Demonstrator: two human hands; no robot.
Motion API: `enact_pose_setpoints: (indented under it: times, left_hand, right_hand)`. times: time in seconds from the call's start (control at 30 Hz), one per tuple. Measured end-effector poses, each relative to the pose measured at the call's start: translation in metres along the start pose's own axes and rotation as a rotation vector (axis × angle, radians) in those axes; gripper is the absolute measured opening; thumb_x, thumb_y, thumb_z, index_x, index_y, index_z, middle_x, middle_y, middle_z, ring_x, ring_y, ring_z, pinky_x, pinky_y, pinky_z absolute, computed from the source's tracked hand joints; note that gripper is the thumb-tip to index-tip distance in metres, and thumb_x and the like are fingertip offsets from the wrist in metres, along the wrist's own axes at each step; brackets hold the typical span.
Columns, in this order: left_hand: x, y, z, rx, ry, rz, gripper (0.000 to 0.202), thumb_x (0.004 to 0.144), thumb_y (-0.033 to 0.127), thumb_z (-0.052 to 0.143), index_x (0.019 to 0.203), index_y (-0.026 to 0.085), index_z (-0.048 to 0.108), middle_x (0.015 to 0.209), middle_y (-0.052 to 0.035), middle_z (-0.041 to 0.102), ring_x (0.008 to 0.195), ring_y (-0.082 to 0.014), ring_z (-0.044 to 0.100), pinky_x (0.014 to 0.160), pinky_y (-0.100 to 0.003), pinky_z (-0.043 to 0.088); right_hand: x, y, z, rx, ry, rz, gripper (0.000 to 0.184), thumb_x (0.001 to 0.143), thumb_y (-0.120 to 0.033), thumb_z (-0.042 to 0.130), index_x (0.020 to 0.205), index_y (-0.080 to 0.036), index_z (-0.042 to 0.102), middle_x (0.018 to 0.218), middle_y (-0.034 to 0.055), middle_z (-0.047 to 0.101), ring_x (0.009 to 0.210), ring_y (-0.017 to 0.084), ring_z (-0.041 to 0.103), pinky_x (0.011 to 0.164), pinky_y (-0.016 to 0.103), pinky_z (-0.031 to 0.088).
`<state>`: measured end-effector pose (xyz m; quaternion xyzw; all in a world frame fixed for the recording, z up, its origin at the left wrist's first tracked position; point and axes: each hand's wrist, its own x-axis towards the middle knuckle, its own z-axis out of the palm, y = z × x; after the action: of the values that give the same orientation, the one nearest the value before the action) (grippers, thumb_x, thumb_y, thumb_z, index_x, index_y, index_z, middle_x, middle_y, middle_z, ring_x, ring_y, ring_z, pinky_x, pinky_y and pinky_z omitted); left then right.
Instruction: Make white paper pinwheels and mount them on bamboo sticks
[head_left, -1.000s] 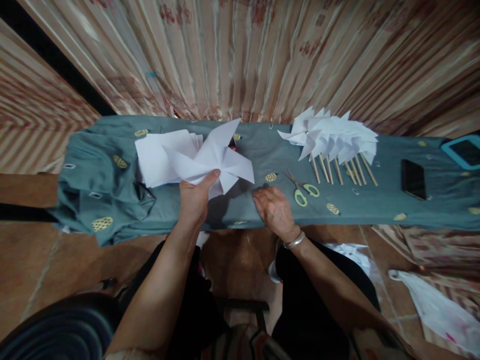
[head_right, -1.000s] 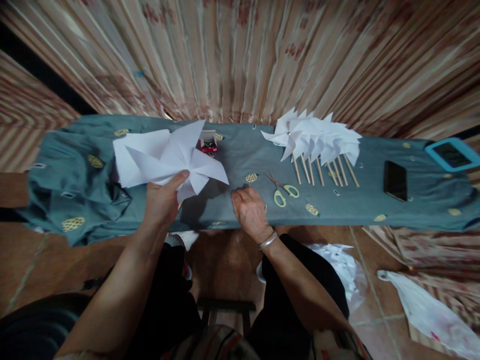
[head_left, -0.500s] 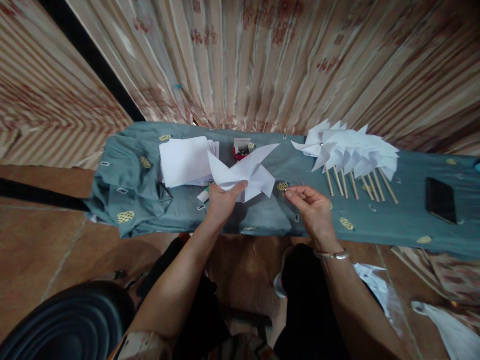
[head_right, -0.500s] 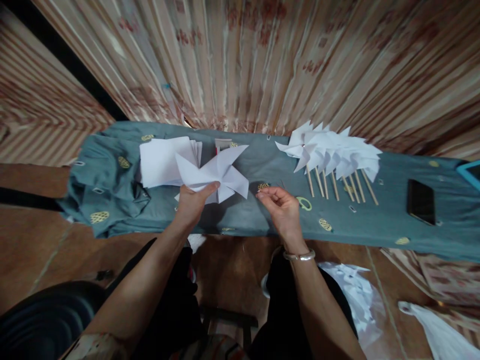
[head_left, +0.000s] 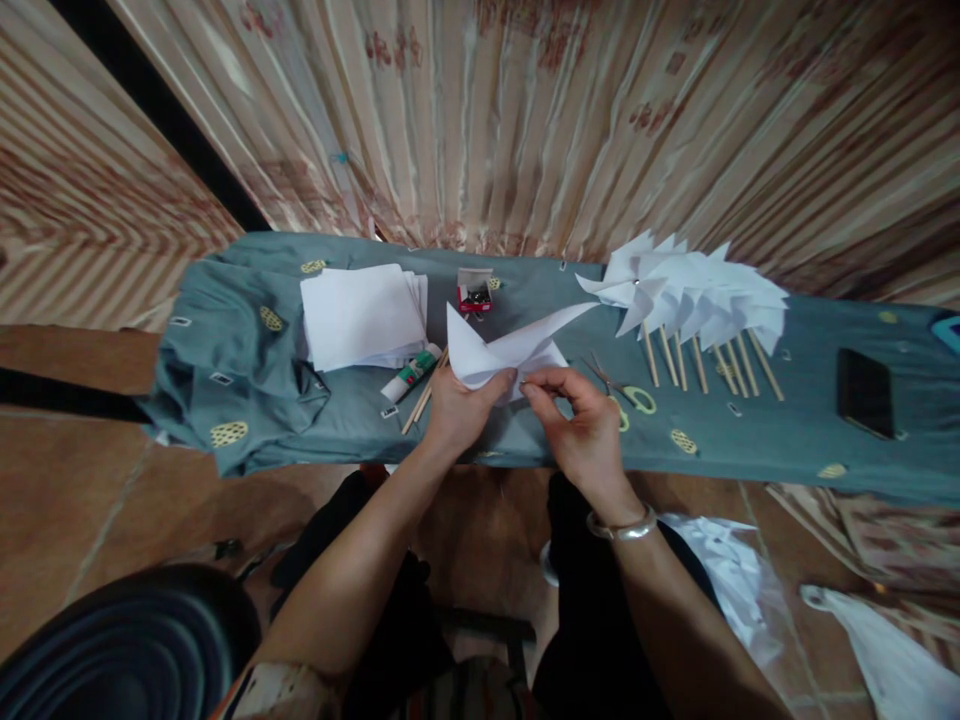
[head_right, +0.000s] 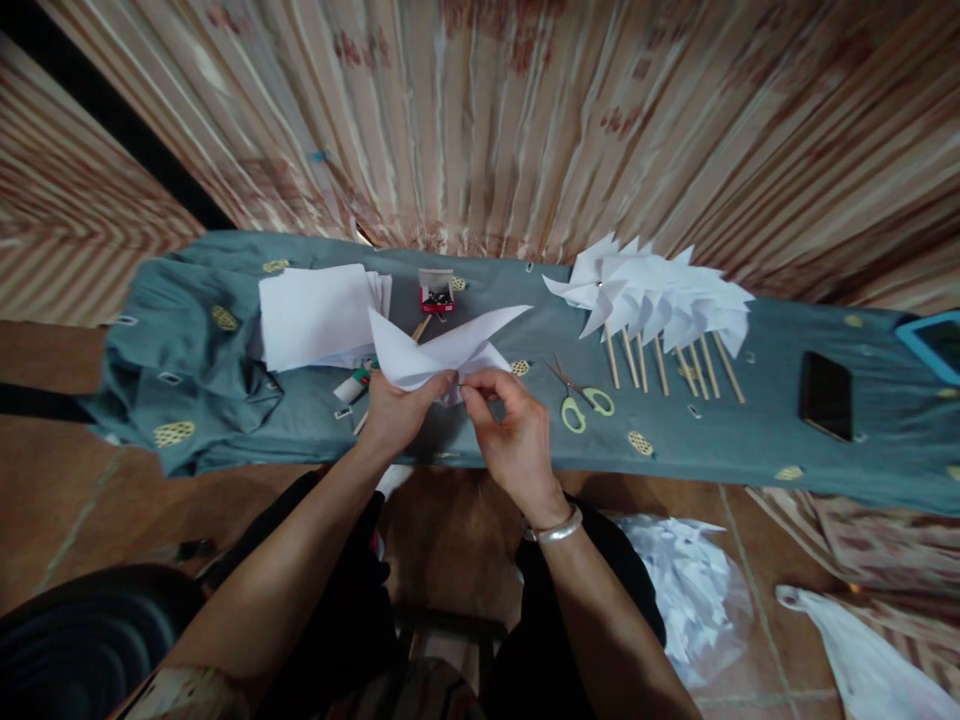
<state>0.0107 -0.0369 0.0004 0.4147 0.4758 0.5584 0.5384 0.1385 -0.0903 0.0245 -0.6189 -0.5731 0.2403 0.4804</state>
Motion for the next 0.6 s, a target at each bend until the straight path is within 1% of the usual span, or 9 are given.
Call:
enact_pose_setpoints:
  times: [0.17,0.33,0.47,0.6]
  left_hand:
    - [-0.0028,0.0019,-0.0033,0.037,-0.019,0.017,0.016,0.055,0.028,0.084,0.062,0.020,0.072,0.066,-0.0020,0.073,0.062,-0.0203,0.065,0.060,-0.030,0.054]
    - [-0.0050,0.0025,-0.0050,0.077,-0.054,0.028,0.014,0.059,0.027,0.083,0.063,0.019,0.072,0.066,-0.0038,0.073,0.061,-0.0201,0.064,0.058,-0.029,0.051]
    - [-0.0045,0.0008,-0.0077,0.117,-0.067,0.076,0.013,0.061,0.028,0.082,0.063,0.020,0.072,0.067,-0.0038,0.073,0.061,-0.0198,0.064,0.060,-0.029,0.051]
    - [-0.0036,0.0000,-0.0105,0.147,-0.054,0.072,0.014,0.058,0.026,0.084,0.060,0.020,0.071,0.064,-0.0033,0.072,0.060,-0.0197,0.063,0.062,-0.028,0.051]
  right_hand:
    - [0.0001,0.0028,0.0043,0.160,-0.018,0.071,0.004,0.083,-0.026,0.068,0.083,-0.023,0.070,0.081,-0.0002,0.073,0.077,0.017,0.066,0.077,0.031,0.053]
    - [0.0020,0.0040,0.0091,0.312,-0.012,0.125,0.005,0.079,-0.027,0.071,0.081,-0.023,0.070,0.078,-0.0004,0.073,0.072,0.015,0.067,0.073,0.030,0.055]
    - [0.0043,0.0050,0.0103,0.336,-0.018,0.144,0.010,0.077,-0.031,0.073,0.079,-0.022,0.070,0.076,0.0002,0.073,0.071,0.015,0.067,0.071,0.030,0.056]
    - [0.0049,0.0057,0.0104,0.366,-0.039,0.178,0.013,0.075,-0.033,0.075,0.079,-0.021,0.071,0.078,0.0006,0.074,0.073,0.015,0.068,0.073,0.030,0.056]
